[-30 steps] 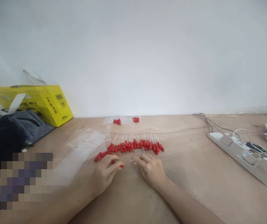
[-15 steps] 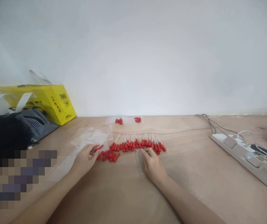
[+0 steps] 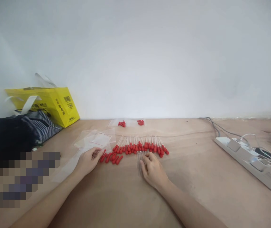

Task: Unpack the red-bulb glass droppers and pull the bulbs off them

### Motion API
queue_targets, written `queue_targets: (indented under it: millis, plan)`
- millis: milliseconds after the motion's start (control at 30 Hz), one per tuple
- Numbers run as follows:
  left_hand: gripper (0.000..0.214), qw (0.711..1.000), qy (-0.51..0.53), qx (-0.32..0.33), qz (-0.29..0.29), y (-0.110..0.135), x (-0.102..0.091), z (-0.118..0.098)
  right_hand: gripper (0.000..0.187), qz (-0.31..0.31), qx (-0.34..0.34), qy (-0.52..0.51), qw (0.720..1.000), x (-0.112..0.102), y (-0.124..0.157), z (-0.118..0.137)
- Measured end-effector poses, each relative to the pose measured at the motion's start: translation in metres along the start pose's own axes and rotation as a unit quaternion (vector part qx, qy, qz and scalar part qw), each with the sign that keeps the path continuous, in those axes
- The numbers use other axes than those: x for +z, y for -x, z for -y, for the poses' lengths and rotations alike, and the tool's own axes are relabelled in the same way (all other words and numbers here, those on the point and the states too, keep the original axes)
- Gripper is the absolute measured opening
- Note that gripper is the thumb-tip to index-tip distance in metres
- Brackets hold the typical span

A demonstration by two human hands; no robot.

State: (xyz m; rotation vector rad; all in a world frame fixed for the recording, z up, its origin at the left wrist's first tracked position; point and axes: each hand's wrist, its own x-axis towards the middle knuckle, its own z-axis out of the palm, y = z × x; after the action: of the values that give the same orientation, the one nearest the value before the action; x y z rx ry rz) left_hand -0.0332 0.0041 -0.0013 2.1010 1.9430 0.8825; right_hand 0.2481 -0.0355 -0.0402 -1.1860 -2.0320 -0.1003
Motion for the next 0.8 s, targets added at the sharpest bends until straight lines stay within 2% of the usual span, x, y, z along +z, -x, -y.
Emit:
queue_targets:
  millis: [133,233,300,433,533,667,800]
  plan:
    - [0.024,0.997,-0.046,0.047,-0.049,-0.001,-0.003,0.002,0.023,-0.027,0.016,0.013,0.999,-0.005,-0.001,-0.002]
    - [0.021,0.989,-0.072,0.099,-0.084,-0.003,-0.003,-0.007,0.026,-0.046,0.034,0.018,0.998,-0.008,-0.002,-0.006]
    - [0.019,0.987,-0.078,0.121,-0.070,-0.003,0.000,-0.020,0.028,-0.053,0.040,0.019,0.998,-0.010,-0.003,-0.007]
    - [0.018,0.980,-0.088,0.177,0.011,-0.009,0.014,-0.054,0.027,-0.063,0.028,0.031,0.997,-0.013,-0.003,-0.009]
    - [0.030,0.969,-0.092,0.223,0.058,-0.018,0.030,-0.072,0.026,-0.068,0.023,0.038,0.997,-0.014,-0.002,-0.010]
    - [0.036,0.962,-0.079,0.250,0.082,-0.033,0.047,-0.080,0.026,-0.064,0.036,0.041,0.996,-0.016,-0.001,-0.010]
    - [0.026,0.955,-0.059,0.274,0.092,-0.039,0.053,-0.081,0.026,-0.070,0.037,0.050,0.996,-0.018,-0.001,-0.009]
